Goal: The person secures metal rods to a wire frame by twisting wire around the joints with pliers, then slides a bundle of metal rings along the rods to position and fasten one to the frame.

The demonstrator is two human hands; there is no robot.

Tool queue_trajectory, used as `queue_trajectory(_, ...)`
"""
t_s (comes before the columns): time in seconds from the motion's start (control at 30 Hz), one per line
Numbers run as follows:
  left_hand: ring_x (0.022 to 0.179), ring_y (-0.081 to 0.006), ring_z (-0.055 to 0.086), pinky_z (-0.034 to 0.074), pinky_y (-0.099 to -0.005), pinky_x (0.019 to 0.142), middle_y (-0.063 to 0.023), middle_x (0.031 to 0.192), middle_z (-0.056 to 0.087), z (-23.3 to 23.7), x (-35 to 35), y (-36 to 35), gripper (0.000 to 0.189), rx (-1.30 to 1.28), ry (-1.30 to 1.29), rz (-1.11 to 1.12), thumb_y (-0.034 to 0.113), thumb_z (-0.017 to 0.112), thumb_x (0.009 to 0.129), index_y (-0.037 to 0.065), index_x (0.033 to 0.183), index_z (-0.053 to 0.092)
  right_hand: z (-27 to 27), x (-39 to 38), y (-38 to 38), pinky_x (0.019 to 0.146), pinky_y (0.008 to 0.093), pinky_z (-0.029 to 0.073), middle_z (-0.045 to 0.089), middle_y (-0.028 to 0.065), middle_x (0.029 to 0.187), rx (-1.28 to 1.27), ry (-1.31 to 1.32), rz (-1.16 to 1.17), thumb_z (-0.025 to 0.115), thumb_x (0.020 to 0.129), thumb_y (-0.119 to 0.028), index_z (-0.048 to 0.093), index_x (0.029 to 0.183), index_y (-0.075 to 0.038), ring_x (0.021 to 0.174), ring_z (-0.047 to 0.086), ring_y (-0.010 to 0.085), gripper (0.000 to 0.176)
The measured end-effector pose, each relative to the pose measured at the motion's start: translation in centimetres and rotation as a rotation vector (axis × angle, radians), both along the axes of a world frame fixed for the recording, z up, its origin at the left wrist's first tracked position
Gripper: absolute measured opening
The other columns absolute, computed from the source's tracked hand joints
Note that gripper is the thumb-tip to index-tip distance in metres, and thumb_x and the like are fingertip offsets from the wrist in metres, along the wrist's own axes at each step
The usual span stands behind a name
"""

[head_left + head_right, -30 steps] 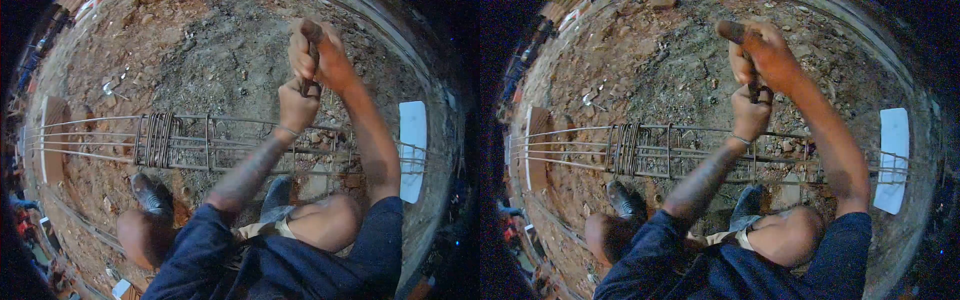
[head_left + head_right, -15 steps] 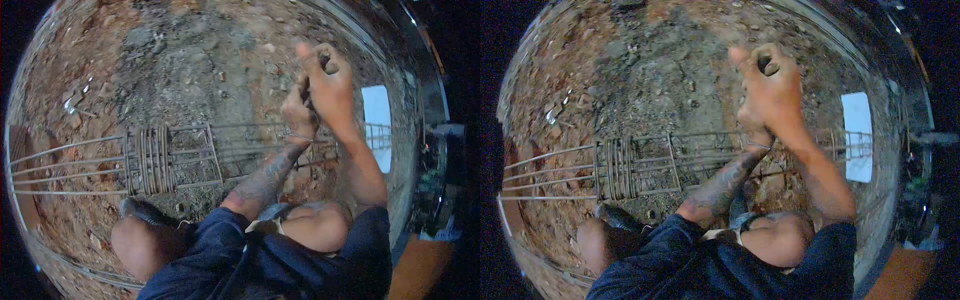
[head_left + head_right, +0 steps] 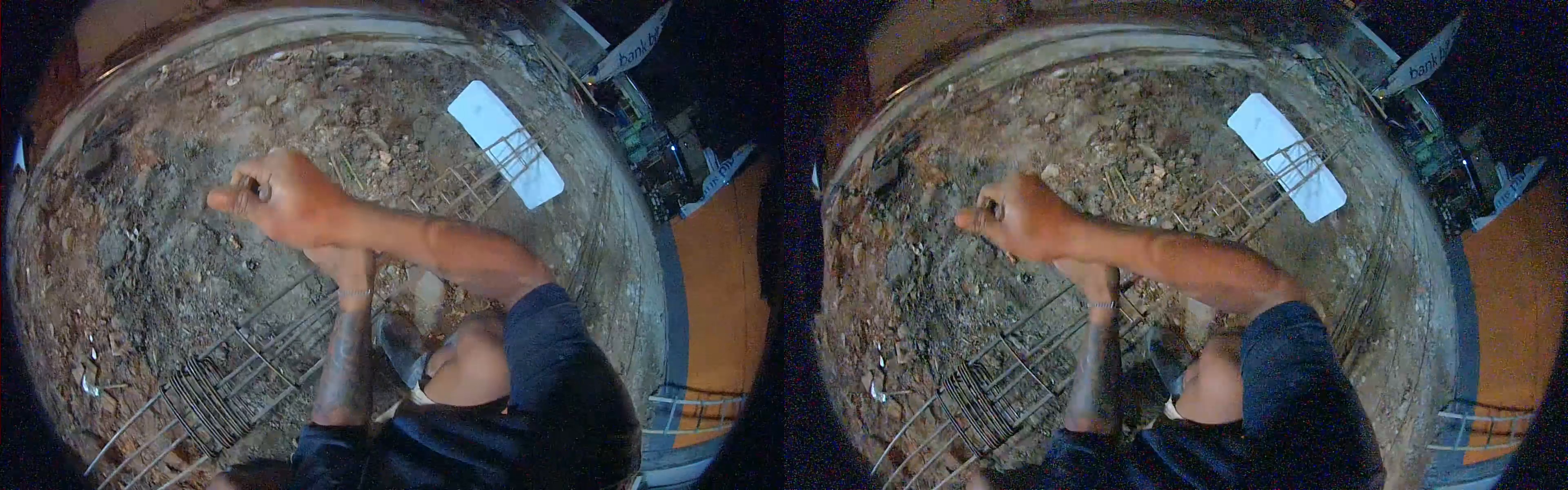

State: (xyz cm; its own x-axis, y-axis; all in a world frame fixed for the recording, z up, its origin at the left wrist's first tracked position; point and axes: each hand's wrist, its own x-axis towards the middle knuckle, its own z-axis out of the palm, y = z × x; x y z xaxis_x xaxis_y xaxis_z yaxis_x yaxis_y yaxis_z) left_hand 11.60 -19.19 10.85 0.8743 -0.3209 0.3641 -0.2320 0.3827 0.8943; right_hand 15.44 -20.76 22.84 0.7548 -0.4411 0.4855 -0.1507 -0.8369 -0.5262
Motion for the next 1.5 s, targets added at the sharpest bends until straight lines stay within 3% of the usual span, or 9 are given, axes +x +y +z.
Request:
queue_trajectory(0.07,0.097,-0.0217,0.051,0.041,-0.0327,0.084,-0.0116,0.104,0.052,1.1,0.9,1.0,0.043,-0.057,-0.023,-0.011,0.025,0.051,0.085,-0.005,0.115,0.045,2.4,0.4,-1.5,0.046,0.0289,0.044,0.057,0.0026,0.057,0.66,0.053,0.181,0.063,0.079,-0.045,0.06,0.067,-0.005,0.047,0.053,0.0103,0.042)
queue_trajectory(0.17,0.094,-0.0162,0.046,0.039,-0.0323,0.081,-0.0089,0.104,0.049,3.6,3.4,4.1,0.036,-0.425,0.463,-0.574,0.031,0.048,0.087,-0.002,0.104,0.049,5.9,0.1,-1.5,0.045,0.0295,0.045,0.058,0.0031,0.059,0.625,0.001,0.146,0.058,0.082,-0.046,0.062,0.071,-0.004,0.046,0.053,0.0113,0.043)
queue_trajectory(0.4,0.067,-0.0302,0.045,0.037,-0.0396,0.065,-0.0168,0.071,0.048,5.5,4.7,8.8,0.032,0.106,-0.217,0.074,0.025,0.036,0.094,-0.001,0.079,0.048,7.9,0.1,6.1,0.079,0.0308,0.044,0.061,0.0071,0.089,0.106,0.293,-0.077,0.061,0.079,-0.02,0.057,0.099,-0.005,0.085,0.056,0.0159,0.026)
queue_trajectory(0.53,0.078,-0.0291,0.049,0.038,-0.0391,0.076,-0.0147,0.085,0.053,10.4,6.7,12.4,0.025,0.031,0.751,-0.607,0.019,0.039,0.093,0.0,0.091,0.054,8.8,0.8,8.8,0.071,0.0267,0.045,0.057,0.0027,0.082,0.26,0.457,-0.566,0.057,0.081,-0.019,0.058,0.097,-0.004,0.075,0.053,0.0114,0.022)
queue_trajectory(0.67,0.081,-0.0337,0.049,0.037,-0.0421,0.072,-0.0196,0.087,0.05,9.7,5.9,14.0,0.033,-0.072,0.403,-0.17,0.025,0.036,0.094,-0.002,0.088,0.052,9.8,-2.4,10.3,0.069,0.0262,0.046,0.057,0.0065,0.087,0.283,0.328,-0.786,0.052,0.087,-0.021,0.054,0.105,-0.001,0.081,0.058,0.0163,0.027)
queue_trajectory(1.0,0.076,-0.0292,0.048,0.039,-0.0399,0.066,-0.015,0.085,0.05,10.3,2.6,20.8,0.021,-0.301,0.468,-1.274,0.019,0.042,0.093,-0.001,0.091,0.048,10.6,-20.3,10.2,0.044,0.0202,0.039,0.059,0.0052,0.092,0.431,-0.493,-1.05,0.053,0.086,-0.018,0.048,0.109,0.0,0.06,0.052,0.0096,0.03)
queue_trajectory(1.07,0.069,-0.0216,0.047,0.039,-0.0364,0.063,-0.0087,0.078,0.049,10.7,2.7,20.9,0.027,-0.411,1.216,-1.775,0.024,0.044,0.093,0.0,0.086,0.05,8.3,-24.6,9.5,0.04,0.0198,0.032,0.058,0.0021,0.087,0.483,-0.555,-1.125,0.054,0.083,-0.014,0.05,0.105,-0.003,0.053,0.042,0.0067,0.025)
queue_trajectory(1.37,0.057,-0.0312,0.059,0.046,-0.0355,0.054,-0.0173,0.067,0.061,3.1,11.2,20.8,0.033,0.911,-0.657,-0.226,0.033,0.063,0.079,0.0,0.085,0.064,-18.8,-33.8,12.6,0.076,0.0378,0.044,0.052,0.0124,0.109,0.683,0.062,-1.322,0.057,0.085,-0.029,0.046,0.114,-0.002,0.093,0.052,0.0242,0.041)
queue_trajectory(1.5,0.079,-0.0333,0.062,0.049,-0.0397,0.068,-0.0166,0.085,0.064,-0.1,12.7,19.6,0.053,1.243,-0.82,-0.252,0.049,0.068,0.068,0.004,0.096,0.063,-17.1,-23.1,15.5,0.1,0.0475,0.026,0.041,0.0218,0.125,0.191,0.235,-0.907,0.063,0.079,-0.034,0.038,0.125,-0.002,0.116,0.036,0.0396,0.062)
